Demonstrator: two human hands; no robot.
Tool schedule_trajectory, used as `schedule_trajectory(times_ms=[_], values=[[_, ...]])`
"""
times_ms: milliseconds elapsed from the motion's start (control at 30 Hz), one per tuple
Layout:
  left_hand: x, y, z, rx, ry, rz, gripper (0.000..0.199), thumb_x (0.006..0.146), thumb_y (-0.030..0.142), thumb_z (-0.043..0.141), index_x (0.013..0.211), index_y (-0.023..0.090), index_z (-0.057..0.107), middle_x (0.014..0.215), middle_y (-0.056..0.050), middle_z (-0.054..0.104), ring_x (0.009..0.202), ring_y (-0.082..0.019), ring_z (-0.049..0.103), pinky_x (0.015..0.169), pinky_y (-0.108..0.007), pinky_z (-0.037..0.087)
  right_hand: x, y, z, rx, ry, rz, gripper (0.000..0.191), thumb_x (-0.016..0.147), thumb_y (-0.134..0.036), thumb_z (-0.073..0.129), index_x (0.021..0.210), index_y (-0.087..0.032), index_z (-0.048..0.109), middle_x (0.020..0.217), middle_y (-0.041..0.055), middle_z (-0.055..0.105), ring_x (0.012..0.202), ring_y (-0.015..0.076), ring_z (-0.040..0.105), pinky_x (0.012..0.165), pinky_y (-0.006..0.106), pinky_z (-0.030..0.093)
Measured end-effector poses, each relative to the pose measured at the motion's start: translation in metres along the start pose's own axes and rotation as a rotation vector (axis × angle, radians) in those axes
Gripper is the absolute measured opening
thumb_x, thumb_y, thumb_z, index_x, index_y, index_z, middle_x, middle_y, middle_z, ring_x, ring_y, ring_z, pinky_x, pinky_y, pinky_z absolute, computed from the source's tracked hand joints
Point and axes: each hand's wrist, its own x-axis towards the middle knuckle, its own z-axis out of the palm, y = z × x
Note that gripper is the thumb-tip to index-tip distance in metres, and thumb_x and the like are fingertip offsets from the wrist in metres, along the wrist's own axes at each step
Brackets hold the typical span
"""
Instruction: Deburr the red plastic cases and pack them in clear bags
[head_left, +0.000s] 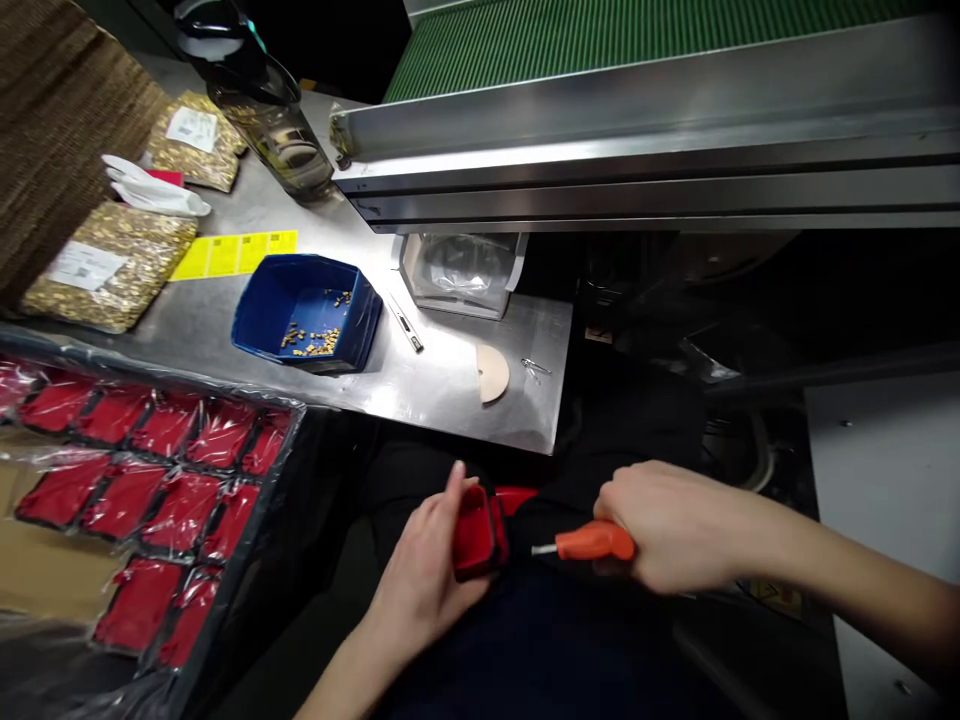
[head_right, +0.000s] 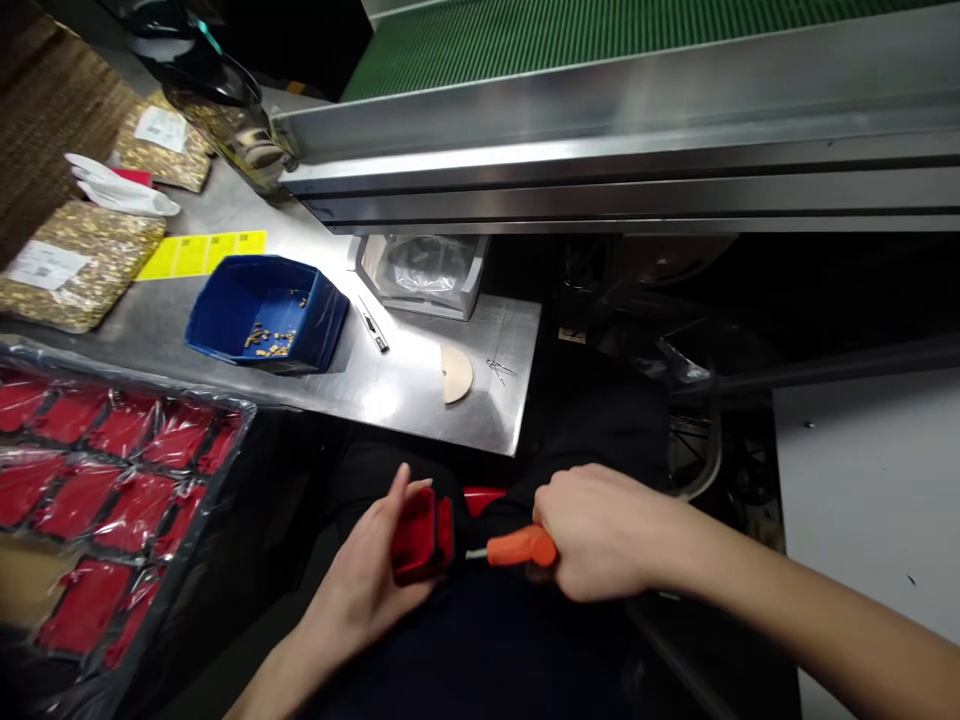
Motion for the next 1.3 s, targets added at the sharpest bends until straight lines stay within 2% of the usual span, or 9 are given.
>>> schedule_trajectory(times_ms=[133,267,400,533,733,867,1133,1200,1300], values=[[0.021,0.026,-0.011,0.493,-0.313,0.271,0.126,0.075,0.007,0.073,0.164,0.03,-0.013,0.155,-0.015,0.052,0.131,-0.038,0.054,0.114,-0.061,0.04,0.01,-0.026,-0.021,-0.221,0.025,0.058,0.009,0.069,-0.023,0.063,0.068,-0.018,0.07,0.058,0.0058,0.065,0.051,0.019,0.059,0.049,0.028,0.031],[0.015,0.022,-0.03,0.269,-0.435,0.253,0.112,0.072,0.007,0.072,0.163,0.035,0.014,0.16,-0.011,0.047,0.141,-0.037,0.049,0.123,-0.06,0.032,0.014,-0.028,-0.03,-0.273,-0.093,-0.001,0.012,0.071,-0.025,0.065,0.075,-0.016,0.072,0.065,0.0092,0.068,0.059,0.0252,0.066,0.051,0.03,0.037],[0.002,-0.001,-0.049,-0.491,-0.051,-0.159,0.065,0.084,0.036,0.071,0.143,0.031,0.045,0.144,-0.013,0.062,0.126,-0.036,0.064,0.099,-0.048,0.059,-0.006,0.033,-0.02,-0.143,0.116,-0.038,0.015,0.075,-0.014,0.061,0.086,-0.02,0.068,0.087,0.0056,0.07,0.078,0.0223,0.067,0.071,0.032,0.048],[0.036,0.001,-0.063,-0.902,0.316,-0.342,0.06,0.08,0.047,0.075,0.133,0.023,0.058,0.137,-0.015,0.068,0.114,-0.036,0.07,0.078,-0.038,0.065,0.007,0.11,-0.013,-0.304,0.524,0.005,0.035,0.091,-0.026,0.062,0.125,-0.025,0.062,0.129,0.0118,0.058,0.114,0.0288,0.057,0.098,0.042,0.043],[0.13,-0.008,-0.081,-0.605,0.304,-0.264,0.059,0.081,0.056,0.075,0.123,0.016,0.064,0.104,-0.01,0.076,0.086,-0.025,0.073,0.073,-0.032,0.061,0.116,0.172,-0.024,-0.538,0.507,0.184,0.039,0.1,-0.007,0.042,0.134,-0.018,0.058,0.133,0.0159,0.06,0.107,0.0254,0.061,0.085,0.035,0.047],[0.159,-0.024,-0.089,-0.419,0.334,-0.206,0.059,0.087,0.061,0.065,0.127,0.019,0.056,0.097,-0.006,0.073,0.08,-0.023,0.07,0.072,-0.034,0.059,0.172,0.197,-0.029,-0.545,0.559,0.356,0.035,0.104,-0.026,0.054,0.137,-0.015,0.055,0.134,0.0133,0.06,0.103,0.0227,0.065,0.082,0.037,0.055],[0.147,-0.002,-0.084,0.064,0.441,-0.031,0.038,0.092,0.048,0.066,0.12,0.022,0.068,0.115,-0.01,0.066,0.105,-0.029,0.063,0.095,-0.042,0.049,0.193,0.214,-0.008,-0.576,0.657,0.407,0.044,0.104,-0.014,0.049,0.147,-0.016,0.049,0.139,0.0162,0.059,0.1,0.0234,0.07,0.079,0.036,0.06],[0.133,0.007,-0.102,0.157,0.508,0.005,0.032,0.096,0.046,0.061,0.118,0.023,0.067,0.113,-0.009,0.067,0.106,-0.028,0.063,0.094,-0.04,0.049,0.193,0.215,-0.003,-0.579,0.69,0.396,0.048,0.101,-0.006,0.041,0.148,-0.013,0.049,0.138,0.0203,0.06,0.098,0.0264,0.071,0.077,0.037,0.06],[0.116,0.014,-0.163,0.416,0.671,0.002,0.03,0.1,0.046,0.053,0.109,0.023,0.069,0.109,-0.008,0.072,0.101,-0.027,0.066,0.093,-0.037,0.049,0.195,0.218,0.003,-0.577,0.734,0.385,0.053,0.098,-0.003,0.037,0.148,-0.013,0.051,0.137,0.0228,0.059,0.095,0.0288,0.072,0.075,0.037,0.06]])
